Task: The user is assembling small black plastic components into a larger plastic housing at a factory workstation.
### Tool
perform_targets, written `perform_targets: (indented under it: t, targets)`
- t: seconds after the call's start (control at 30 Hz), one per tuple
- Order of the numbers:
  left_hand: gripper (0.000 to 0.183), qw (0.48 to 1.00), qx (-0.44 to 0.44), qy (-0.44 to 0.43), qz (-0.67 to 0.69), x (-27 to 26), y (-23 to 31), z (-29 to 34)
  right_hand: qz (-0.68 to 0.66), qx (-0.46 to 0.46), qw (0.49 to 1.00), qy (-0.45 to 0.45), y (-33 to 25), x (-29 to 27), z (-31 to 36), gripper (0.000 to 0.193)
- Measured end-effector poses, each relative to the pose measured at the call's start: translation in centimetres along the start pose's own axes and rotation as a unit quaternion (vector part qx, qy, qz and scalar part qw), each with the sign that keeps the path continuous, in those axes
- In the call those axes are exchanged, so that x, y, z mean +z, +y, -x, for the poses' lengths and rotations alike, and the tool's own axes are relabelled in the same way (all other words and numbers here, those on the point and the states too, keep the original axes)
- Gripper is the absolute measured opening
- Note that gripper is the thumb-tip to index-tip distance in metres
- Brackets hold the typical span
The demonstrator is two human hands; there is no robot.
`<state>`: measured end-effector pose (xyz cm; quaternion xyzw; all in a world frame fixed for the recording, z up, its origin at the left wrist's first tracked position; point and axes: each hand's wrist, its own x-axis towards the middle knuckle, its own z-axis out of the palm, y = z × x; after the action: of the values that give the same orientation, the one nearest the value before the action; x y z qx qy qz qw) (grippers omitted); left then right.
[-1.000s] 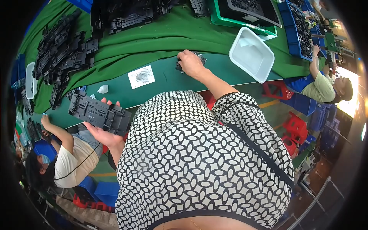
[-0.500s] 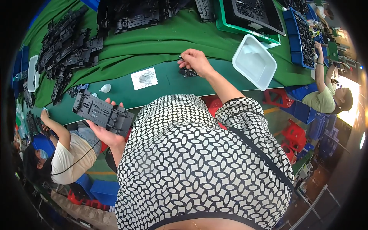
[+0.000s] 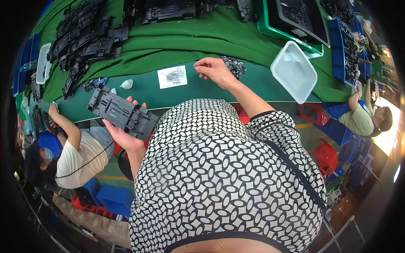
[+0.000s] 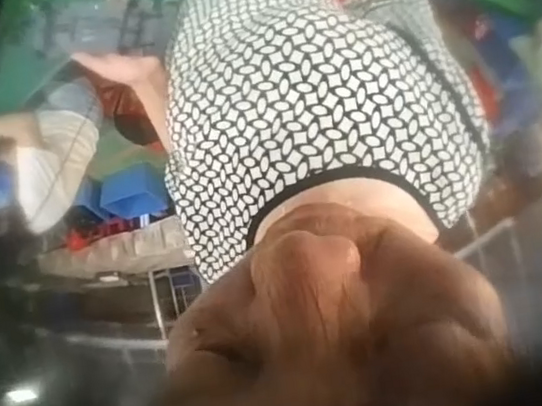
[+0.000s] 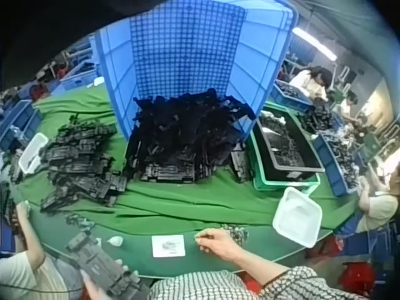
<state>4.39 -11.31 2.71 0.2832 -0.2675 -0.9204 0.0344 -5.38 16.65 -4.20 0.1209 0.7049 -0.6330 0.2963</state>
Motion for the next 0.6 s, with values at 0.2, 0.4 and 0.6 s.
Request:
perform_targets:
  t: [0.2,0.4,0.6]
  targets:
    - [0.063,0.999,0.027,0.034,-0.025,-0.1,0.5,0.4,0.011,-0.004,0.996,-0.09,-1.1,2.1,-0.6,0.022]
    - [0.063,0.999,0.037,0.036,-0.011,-0.8,1.1,0.5,0.074,-0.001,0.99,-0.119,-1.5,4.2,-1.4,0.012]
    - [0.065,0.998,0.04,0.045,0.004,-1.7,1.4,0.6,0.298,-0.12,0.945,-0.055,-1.3,5.5,-2.9,0.015]
